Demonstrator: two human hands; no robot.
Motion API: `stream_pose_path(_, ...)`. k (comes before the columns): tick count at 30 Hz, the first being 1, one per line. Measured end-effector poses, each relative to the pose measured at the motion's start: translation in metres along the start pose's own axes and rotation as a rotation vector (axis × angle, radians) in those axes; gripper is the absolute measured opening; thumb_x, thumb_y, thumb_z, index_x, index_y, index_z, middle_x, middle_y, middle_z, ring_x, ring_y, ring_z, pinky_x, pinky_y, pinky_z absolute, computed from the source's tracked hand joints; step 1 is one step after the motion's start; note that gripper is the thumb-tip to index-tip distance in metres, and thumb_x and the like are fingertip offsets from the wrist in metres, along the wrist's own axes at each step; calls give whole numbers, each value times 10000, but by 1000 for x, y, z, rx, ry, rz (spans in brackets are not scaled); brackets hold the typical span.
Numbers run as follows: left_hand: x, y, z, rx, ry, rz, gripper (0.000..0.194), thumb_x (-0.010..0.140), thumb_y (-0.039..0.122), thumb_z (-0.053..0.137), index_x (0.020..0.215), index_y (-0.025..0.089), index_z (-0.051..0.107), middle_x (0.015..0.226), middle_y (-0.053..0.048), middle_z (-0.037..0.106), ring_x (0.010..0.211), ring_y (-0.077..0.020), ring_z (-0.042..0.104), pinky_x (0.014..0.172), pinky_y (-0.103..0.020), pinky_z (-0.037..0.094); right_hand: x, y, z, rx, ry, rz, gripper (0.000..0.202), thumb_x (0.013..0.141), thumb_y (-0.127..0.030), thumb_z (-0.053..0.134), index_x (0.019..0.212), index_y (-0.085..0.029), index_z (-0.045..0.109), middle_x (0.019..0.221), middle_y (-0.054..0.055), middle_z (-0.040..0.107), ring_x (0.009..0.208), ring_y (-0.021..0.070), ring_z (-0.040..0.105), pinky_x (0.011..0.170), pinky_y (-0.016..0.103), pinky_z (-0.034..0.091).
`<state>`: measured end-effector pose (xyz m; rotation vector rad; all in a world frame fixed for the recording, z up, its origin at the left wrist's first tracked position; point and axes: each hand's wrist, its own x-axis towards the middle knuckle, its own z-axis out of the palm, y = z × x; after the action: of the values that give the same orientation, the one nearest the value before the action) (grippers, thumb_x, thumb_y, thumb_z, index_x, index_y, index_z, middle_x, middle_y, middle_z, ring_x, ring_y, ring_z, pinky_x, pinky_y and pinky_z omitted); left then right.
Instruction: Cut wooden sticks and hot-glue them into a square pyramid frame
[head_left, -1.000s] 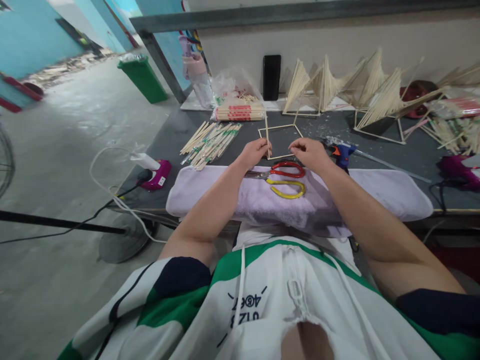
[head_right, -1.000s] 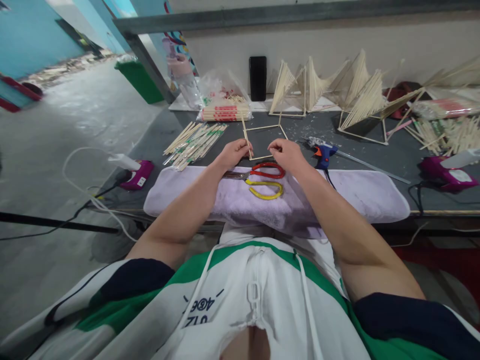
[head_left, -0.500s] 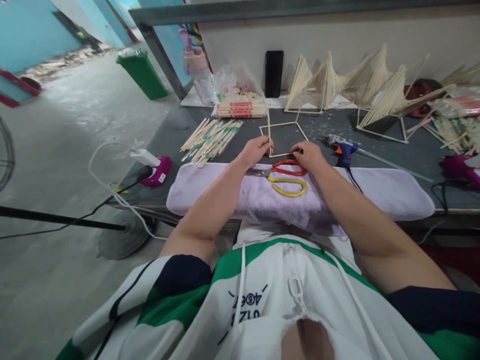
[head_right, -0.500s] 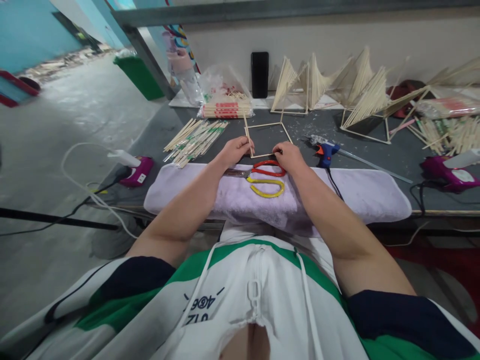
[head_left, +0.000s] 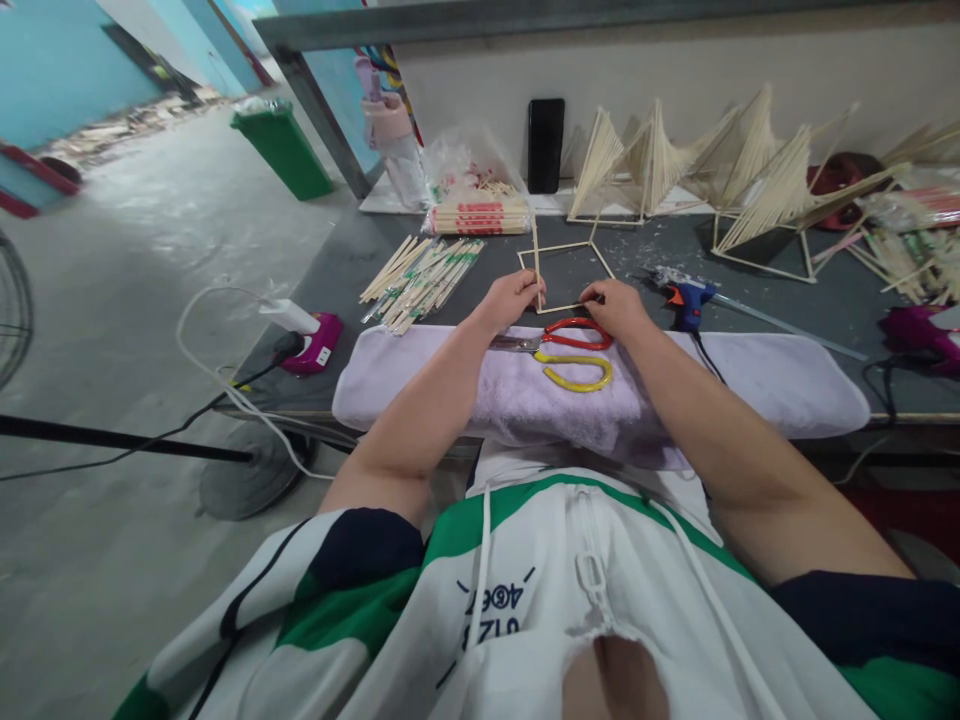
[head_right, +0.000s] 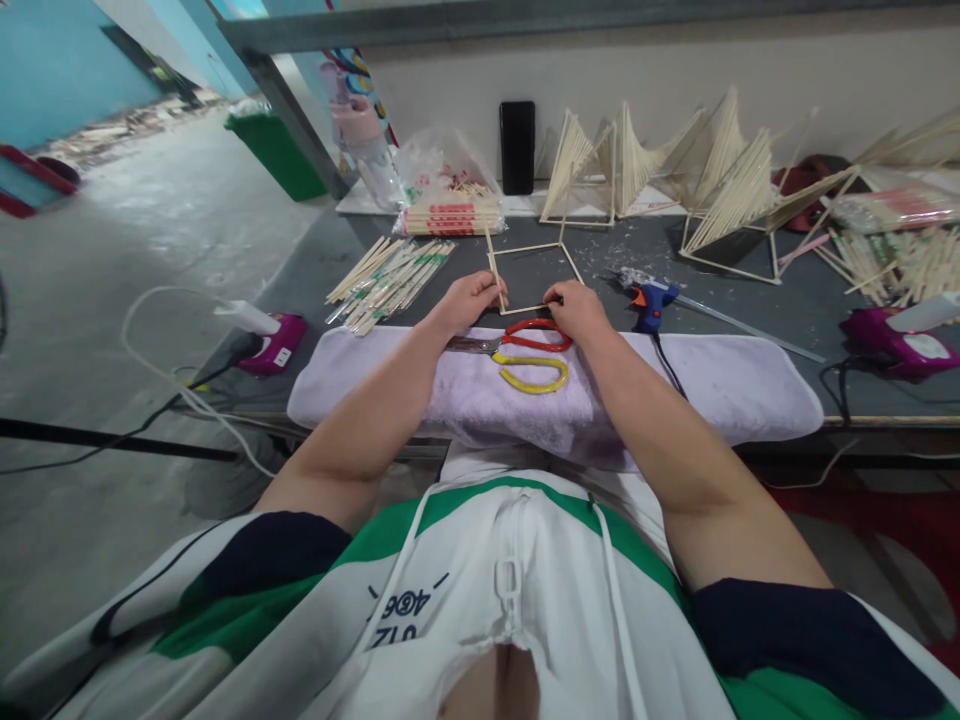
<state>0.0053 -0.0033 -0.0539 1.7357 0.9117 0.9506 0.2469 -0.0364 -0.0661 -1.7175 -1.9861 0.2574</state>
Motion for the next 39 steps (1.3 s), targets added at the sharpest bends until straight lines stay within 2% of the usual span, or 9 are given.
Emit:
stream_pose_path(7,0,-1,-1,-4,-7,3,156,992,114,538,883,166,636,808,2,689,782,-132,679,835,-281,563,-2,-3,-3,-9,-8,-3,317,889,-150,614,1090,-201,855,1167,100,813,1106,278,726,1036,419,560)
stream_pose_path(18,-3,0,0,9,-14,-2,161,1002,121,529,891,170,635,798,15,695,769,-114,674,823,-253,564,-4,-5,-1,9,-11,31,260,886,-167,640,1025,-223,852,1124,88,808,1044,267,715,982,408,569)
stream_pose_path(26,-2,-1,-1,10,-3,-13,121,987,148,588,888,173,653,805,20,702,782,-113,682,828,-246,558,-4,-5,-2,11,6,30,274,860,-165,629,993,-230,859,1104,85,810,1043,271,718,996,426,574)
stream_pose_path(34,-4,8,1,-38,-7,-42,182,985,90,540,850,168,634,759,20,682,735,-107,663,793,-239,551,-5,-8,-4,-7,-5,21,302,876,-152,602,1020,-221,858,1124,94,807,1063,276,721,998,418,573)
stream_pose_path(39,-5,11,1,-29,1,-41,152,972,117,572,844,169,635,774,15,686,757,-115,672,806,-249,561,-4,-7,-4,8,-8,21,289,878,-162,607,1011,-229,855,1115,86,802,1041,264,715,993,400,566)
